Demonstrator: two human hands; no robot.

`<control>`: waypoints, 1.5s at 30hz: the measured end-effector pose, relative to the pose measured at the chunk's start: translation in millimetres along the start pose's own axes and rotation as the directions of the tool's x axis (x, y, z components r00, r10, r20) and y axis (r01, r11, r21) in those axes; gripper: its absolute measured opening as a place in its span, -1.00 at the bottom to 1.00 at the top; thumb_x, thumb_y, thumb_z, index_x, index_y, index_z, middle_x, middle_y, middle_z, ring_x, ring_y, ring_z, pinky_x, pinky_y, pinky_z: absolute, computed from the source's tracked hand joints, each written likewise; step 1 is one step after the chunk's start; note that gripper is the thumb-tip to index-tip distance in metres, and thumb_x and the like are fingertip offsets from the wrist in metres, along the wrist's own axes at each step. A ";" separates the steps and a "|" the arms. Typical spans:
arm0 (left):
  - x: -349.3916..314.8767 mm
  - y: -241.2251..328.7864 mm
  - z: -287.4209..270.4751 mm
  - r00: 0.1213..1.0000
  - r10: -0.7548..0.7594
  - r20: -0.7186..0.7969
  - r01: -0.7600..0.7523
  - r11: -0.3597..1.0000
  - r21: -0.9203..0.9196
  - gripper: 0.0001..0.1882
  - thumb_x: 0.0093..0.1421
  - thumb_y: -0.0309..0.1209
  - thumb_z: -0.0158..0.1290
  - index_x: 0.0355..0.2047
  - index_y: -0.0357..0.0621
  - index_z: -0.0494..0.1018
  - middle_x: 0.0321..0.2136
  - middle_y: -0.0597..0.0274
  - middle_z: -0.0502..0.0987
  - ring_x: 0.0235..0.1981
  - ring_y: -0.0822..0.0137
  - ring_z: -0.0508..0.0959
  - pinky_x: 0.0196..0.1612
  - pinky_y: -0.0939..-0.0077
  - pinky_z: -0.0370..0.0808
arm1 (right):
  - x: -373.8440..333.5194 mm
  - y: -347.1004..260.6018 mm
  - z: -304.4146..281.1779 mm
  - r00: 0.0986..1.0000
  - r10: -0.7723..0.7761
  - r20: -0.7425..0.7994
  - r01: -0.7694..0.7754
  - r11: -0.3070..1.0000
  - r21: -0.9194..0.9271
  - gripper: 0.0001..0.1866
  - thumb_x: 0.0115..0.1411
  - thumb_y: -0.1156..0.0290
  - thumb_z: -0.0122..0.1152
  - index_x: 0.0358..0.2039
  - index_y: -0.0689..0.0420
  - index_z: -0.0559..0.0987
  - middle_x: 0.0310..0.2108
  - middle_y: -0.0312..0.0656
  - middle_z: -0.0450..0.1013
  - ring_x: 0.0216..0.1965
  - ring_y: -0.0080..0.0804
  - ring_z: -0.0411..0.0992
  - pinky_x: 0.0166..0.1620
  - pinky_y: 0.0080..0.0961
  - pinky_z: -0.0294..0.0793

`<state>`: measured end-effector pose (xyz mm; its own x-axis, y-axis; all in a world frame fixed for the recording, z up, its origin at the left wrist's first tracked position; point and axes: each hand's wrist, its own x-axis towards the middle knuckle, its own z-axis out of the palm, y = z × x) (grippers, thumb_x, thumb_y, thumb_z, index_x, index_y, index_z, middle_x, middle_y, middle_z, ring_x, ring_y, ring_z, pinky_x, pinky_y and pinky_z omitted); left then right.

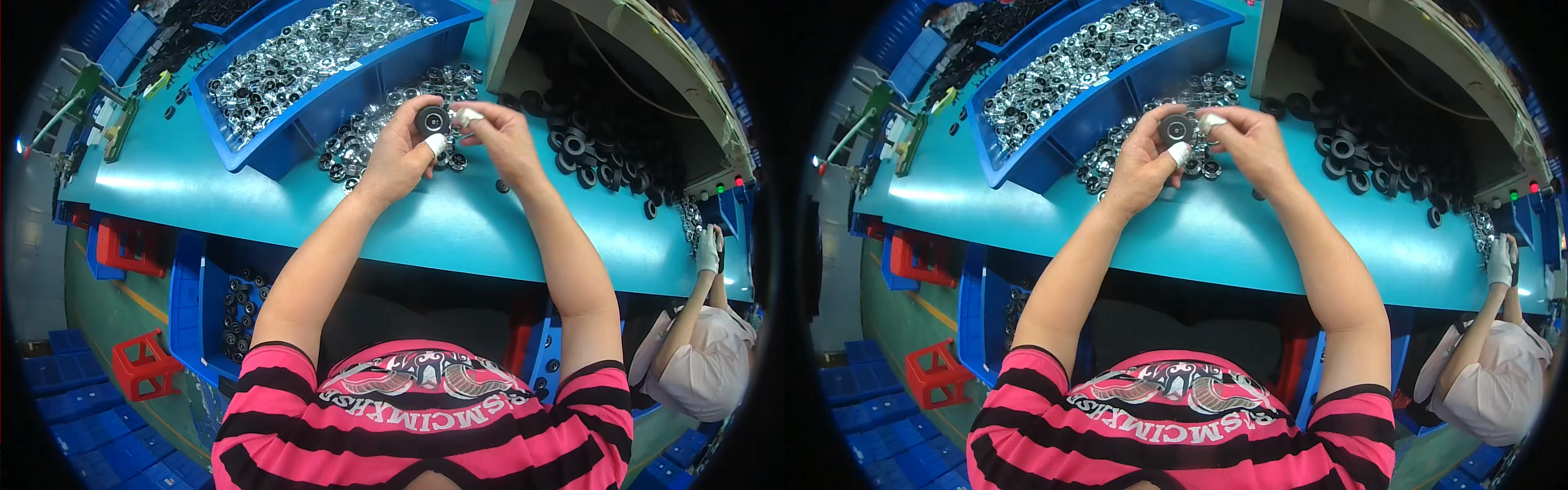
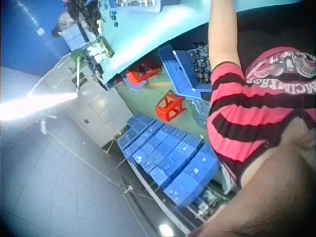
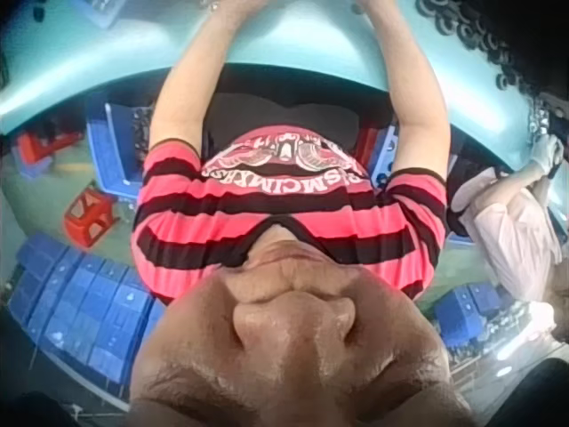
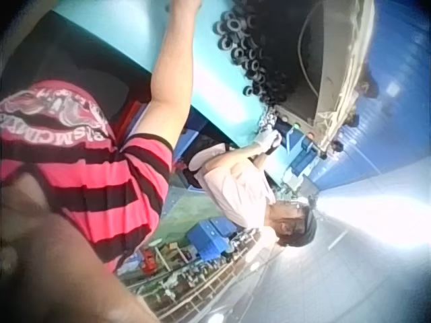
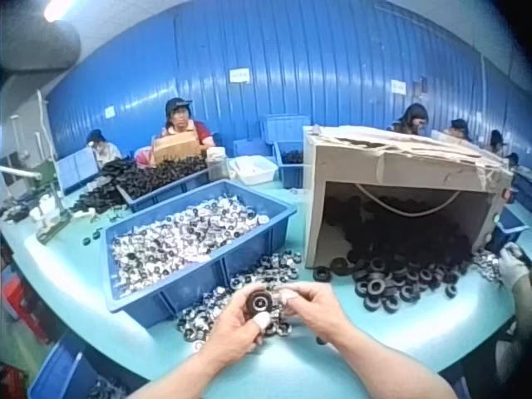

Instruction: Assembling metal rings and plastic components into toy parts at a factory workbench.

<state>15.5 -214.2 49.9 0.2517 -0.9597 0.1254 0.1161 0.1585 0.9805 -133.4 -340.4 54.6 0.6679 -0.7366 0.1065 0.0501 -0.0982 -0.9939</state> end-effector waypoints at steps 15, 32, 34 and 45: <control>-226.4 34.1 -139.6 0.861 0.150 -0.486 0.289 0.642 0.711 -0.41 -0.03 -0.44 0.36 0.02 -0.15 0.39 -0.21 0.18 0.53 -0.21 0.25 0.56 -0.12 0.38 0.51 | 26.1 23.4 -93.9 0.896 -0.428 -0.118 0.012 0.289 -0.957 -0.67 0.03 0.19 0.37 -0.15 -0.09 0.72 0.10 -0.21 0.44 0.22 -0.13 0.25 0.21 -0.02 0.23; -36.7 49.3 -10.6 0.998 -0.027 -0.049 0.038 0.972 0.233 -0.59 0.45 -0.26 -0.11 0.17 -0.27 0.36 -0.12 0.10 0.52 -0.17 0.31 0.56 -0.25 0.44 0.53 | 2.9 -19.0 -14.5 0.763 -0.637 0.108 0.531 0.523 -0.667 -0.51 -0.17 0.20 0.56 -0.17 -0.02 0.64 0.02 -0.29 0.50 0.12 -0.16 0.32 0.18 -0.20 0.27; 0.2 32.1 4.6 0.991 -0.126 -0.042 0.125 0.992 -0.019 -0.54 0.48 -0.19 -0.18 0.23 -0.23 0.30 -0.09 0.02 0.54 -0.16 0.27 0.56 -0.21 0.40 0.54 | 0.6 -17.7 -7.9 0.751 -0.643 0.150 0.575 0.525 -0.628 -0.52 -0.17 0.27 0.54 -0.16 -0.01 0.64 0.01 -0.29 0.50 0.10 -0.18 0.33 0.18 -0.23 0.30; 21.9 -12.9 -18.0 0.971 -0.004 0.240 0.162 0.748 -0.643 -0.44 0.50 -0.05 -0.30 0.23 -0.25 0.31 0.01 -0.28 0.50 -0.35 0.30 0.50 -0.26 0.41 0.52 | 15.9 16.7 -41.8 0.964 -0.261 0.047 0.216 0.671 -0.709 -0.61 0.09 0.34 0.34 -0.04 0.06 0.64 -0.15 -0.16 0.52 -0.15 -0.24 0.50 -0.05 -0.35 0.50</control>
<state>36.8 -233.1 37.2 0.0138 -0.9879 0.1544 0.7457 0.1130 0.6566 -152.9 -381.6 40.8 0.6660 -0.6529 0.3608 -0.3486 -0.7000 -0.6232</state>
